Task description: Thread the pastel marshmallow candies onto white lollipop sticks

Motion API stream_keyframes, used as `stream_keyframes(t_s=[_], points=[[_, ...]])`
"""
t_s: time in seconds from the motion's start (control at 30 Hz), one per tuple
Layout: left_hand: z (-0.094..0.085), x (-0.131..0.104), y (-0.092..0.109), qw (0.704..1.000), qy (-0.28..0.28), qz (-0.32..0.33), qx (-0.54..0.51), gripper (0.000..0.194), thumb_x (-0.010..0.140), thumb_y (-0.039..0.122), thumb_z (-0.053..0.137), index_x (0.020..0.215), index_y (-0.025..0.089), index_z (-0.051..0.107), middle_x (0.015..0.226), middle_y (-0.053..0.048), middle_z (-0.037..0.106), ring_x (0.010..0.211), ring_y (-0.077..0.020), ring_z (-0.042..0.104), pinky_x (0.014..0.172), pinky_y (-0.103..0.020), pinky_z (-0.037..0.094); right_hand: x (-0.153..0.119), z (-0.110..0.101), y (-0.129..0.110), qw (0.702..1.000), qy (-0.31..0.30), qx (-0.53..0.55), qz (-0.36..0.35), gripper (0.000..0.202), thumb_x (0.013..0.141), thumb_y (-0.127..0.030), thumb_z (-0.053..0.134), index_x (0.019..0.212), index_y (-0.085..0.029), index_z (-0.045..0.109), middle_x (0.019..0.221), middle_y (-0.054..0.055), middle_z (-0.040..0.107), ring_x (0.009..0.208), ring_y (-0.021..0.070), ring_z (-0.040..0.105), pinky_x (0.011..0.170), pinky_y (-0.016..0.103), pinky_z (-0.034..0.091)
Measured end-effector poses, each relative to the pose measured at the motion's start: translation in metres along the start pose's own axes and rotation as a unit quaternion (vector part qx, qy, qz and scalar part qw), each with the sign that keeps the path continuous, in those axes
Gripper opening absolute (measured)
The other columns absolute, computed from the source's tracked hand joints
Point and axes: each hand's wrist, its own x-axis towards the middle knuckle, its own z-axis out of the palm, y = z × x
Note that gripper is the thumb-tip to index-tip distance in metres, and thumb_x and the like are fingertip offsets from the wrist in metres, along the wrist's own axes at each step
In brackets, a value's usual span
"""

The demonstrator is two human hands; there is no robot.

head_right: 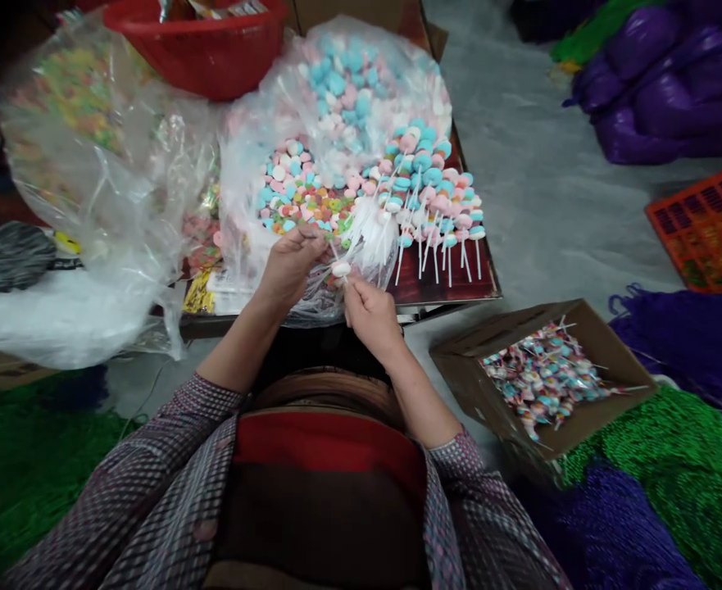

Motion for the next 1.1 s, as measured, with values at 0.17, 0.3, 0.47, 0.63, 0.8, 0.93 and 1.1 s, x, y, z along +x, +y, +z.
stream_keyframes(t_s=[0.17,0.3,0.47,0.63,0.8,0.93,1.1], points=[[0.003,-0.007,-0.008,0.998,-0.008,0.047,0.052,0.002,0.089,0.021,0.068,0.089,0.022,0.067,0.077,0.003,0.071,0.071,-0.0091,0.066,0.069,-0.022,0.052,-0.005,-0.009,-0.003,0.999,-0.006,0.018,0.035,0.037,0.094,-0.053,0.058,0.078,-0.021,0.066,0.042,-0.008,0.045,0.04,0.0084,0.037,0.045,0.023,0.027],[0.002,-0.017,-0.015,0.963,0.016,0.156,0.219,0.01,0.092,0.023,0.067,0.099,0.021,0.073,0.09,-0.003,0.08,0.081,-0.0138,0.072,0.08,-0.027,0.055,-0.002,-0.009,-0.003,0.997,-0.015,0.046,0.068,0.041,0.092,-0.058,0.059,0.076,-0.02,0.065,0.041,-0.009,0.045,0.037,0.007,0.031,0.042,0.023,0.022],[-0.001,-0.035,-0.021,0.938,-0.041,0.179,0.293,0.021,0.096,0.022,0.058,0.104,0.018,0.076,0.098,-0.008,0.082,0.093,-0.0185,0.076,0.087,-0.03,0.058,0.008,-0.006,0.006,0.991,-0.032,0.061,0.119,0.05,0.086,-0.069,0.062,0.075,-0.02,0.064,0.04,-0.009,0.046,0.035,0.0063,0.03,0.039,0.023,0.019],[-0.025,-0.015,-0.009,0.957,-0.028,0.141,0.252,0.023,0.099,0.027,0.055,0.107,0.02,0.075,0.106,-0.006,0.08,0.1,-0.0177,0.074,0.094,-0.032,0.057,0.015,-0.004,0.012,0.99,-0.023,0.076,0.117,0.055,0.081,-0.074,0.066,0.084,-0.019,0.069,0.047,-0.008,0.052,0.038,0.006,0.037,0.04,0.021,0.026],[-0.053,0.054,-0.024,0.876,0.044,0.143,0.458,0.008,0.088,0.019,0.064,0.088,0.021,0.072,0.095,-0.009,0.073,0.107,-0.0281,0.067,0.108,-0.047,0.048,0.021,0.0,0.007,0.985,0.006,0.127,0.115,0.053,0.081,-0.072,0.069,0.087,-0.02,0.069,0.05,-0.009,0.052,0.04,0.0053,0.035,0.04,0.02,0.025],[-0.057,0.081,-0.044,0.859,0.021,0.147,0.491,0.012,0.082,0.015,0.066,0.073,0.021,0.061,0.095,-0.013,0.07,0.116,-0.0351,0.063,0.11,-0.054,0.042,0.023,0.003,0.005,0.984,0.022,0.131,0.115,0.051,0.081,-0.071,0.07,0.086,-0.02,0.069,0.049,-0.009,0.05,0.039,0.005,0.034,0.04,0.02,0.025],[-0.05,0.058,-0.021,0.926,0.048,0.116,0.355,0.014,0.086,0.018,0.068,0.077,0.022,0.059,0.085,-0.005,0.067,0.091,-0.0217,0.068,0.09,-0.038,0.053,0.022,0.004,0.002,0.986,-0.004,0.109,0.13,0.054,0.083,-0.072,0.067,0.091,-0.019,0.072,0.049,-0.008,0.053,0.038,0.0055,0.036,0.039,0.02,0.024]])
